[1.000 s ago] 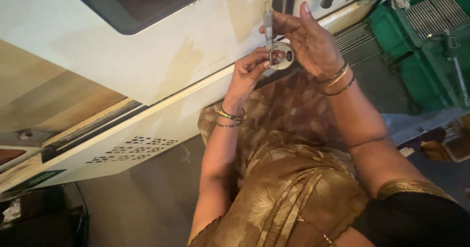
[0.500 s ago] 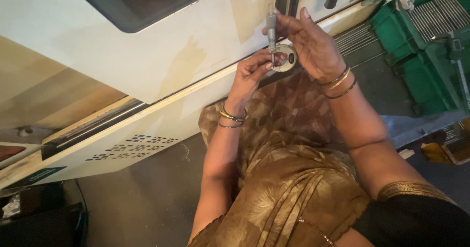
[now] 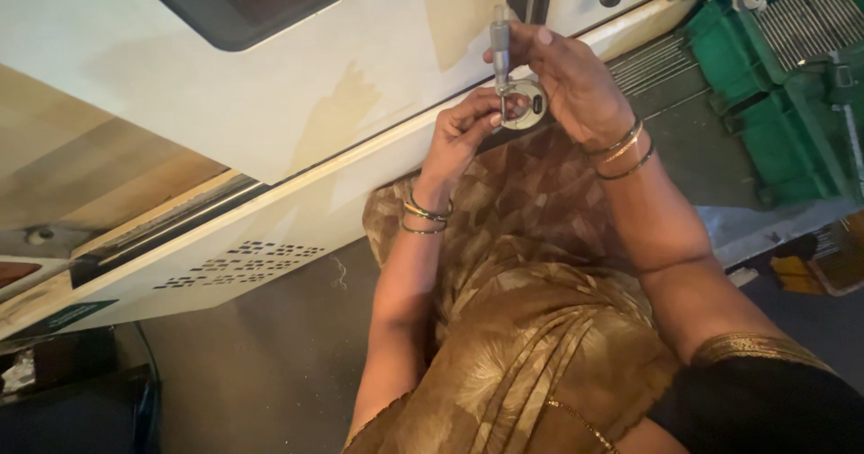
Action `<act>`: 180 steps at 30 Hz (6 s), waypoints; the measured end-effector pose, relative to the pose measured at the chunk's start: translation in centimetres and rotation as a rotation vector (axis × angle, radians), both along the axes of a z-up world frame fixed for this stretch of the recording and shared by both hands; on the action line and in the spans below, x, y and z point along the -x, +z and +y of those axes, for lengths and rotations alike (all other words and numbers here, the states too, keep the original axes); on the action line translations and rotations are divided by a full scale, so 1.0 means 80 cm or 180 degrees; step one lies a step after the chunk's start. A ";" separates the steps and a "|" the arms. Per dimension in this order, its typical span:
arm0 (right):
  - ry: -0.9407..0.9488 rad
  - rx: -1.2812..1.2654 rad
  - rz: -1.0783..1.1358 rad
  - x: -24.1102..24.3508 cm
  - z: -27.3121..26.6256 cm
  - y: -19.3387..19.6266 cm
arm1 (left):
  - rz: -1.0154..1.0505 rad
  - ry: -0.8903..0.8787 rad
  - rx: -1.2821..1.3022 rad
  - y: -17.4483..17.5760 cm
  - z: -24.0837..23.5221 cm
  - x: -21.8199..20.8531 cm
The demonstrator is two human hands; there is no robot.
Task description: The person measures small metal rods using a digital caliper and a dial caliper, then opens a machine door to place a rod inside and closes it. They wipe the machine door with a cloth and repeat the measuring process on another rod.
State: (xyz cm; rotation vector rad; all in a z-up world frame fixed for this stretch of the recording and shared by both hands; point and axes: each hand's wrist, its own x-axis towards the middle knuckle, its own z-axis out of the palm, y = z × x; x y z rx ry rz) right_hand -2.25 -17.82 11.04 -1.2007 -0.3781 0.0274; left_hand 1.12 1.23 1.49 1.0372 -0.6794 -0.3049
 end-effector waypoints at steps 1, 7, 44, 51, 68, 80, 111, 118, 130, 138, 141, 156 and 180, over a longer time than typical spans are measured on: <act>0.0002 0.0025 -0.0058 0.000 0.000 -0.002 | -0.0094 0.0012 -0.0012 0.000 0.000 -0.001; -0.0453 0.0253 -0.0038 -0.007 0.001 -0.026 | -0.0335 0.0063 -0.0355 -0.002 -0.002 0.008; -0.0436 -0.0085 0.0371 0.005 0.014 -0.028 | -0.0648 0.0321 -0.0755 -0.002 0.009 0.024; -0.0524 0.0049 0.0319 0.001 0.017 -0.035 | -0.0553 0.0278 -0.0771 -0.004 0.014 0.024; -0.0340 -0.0368 0.0467 -0.014 0.015 -0.044 | -0.0220 0.0047 -0.0329 -0.011 0.018 0.014; -0.0266 -0.0318 0.0349 -0.007 0.023 -0.041 | -0.0124 -0.0182 -0.0042 -0.030 0.017 -0.004; -0.0248 -0.0287 0.0511 -0.013 0.026 -0.046 | 0.0008 -0.0176 0.0066 -0.039 0.015 -0.005; -0.0250 -0.0275 0.0578 -0.013 0.026 -0.046 | -0.0071 -0.0095 -0.0027 -0.044 0.014 -0.004; -0.0361 -0.0018 0.0618 -0.017 0.023 -0.062 | 0.0058 -0.0155 0.0037 -0.056 0.013 -0.005; -0.0488 0.0108 0.0465 -0.011 0.015 -0.075 | -0.0178 -0.0073 -0.0200 -0.077 0.004 -0.006; -0.0594 0.0104 0.0573 0.000 0.004 -0.082 | -0.0467 0.0080 -0.0602 -0.079 -0.006 -0.005; -0.1768 -0.0177 0.1041 0.112 -0.163 -0.153 | -0.0409 -0.0749 -0.1278 -0.076 -0.116 0.037; -0.3552 0.3970 0.1478 0.235 -0.301 -0.407 | 0.1499 -0.0309 -0.1103 -0.093 -0.157 0.048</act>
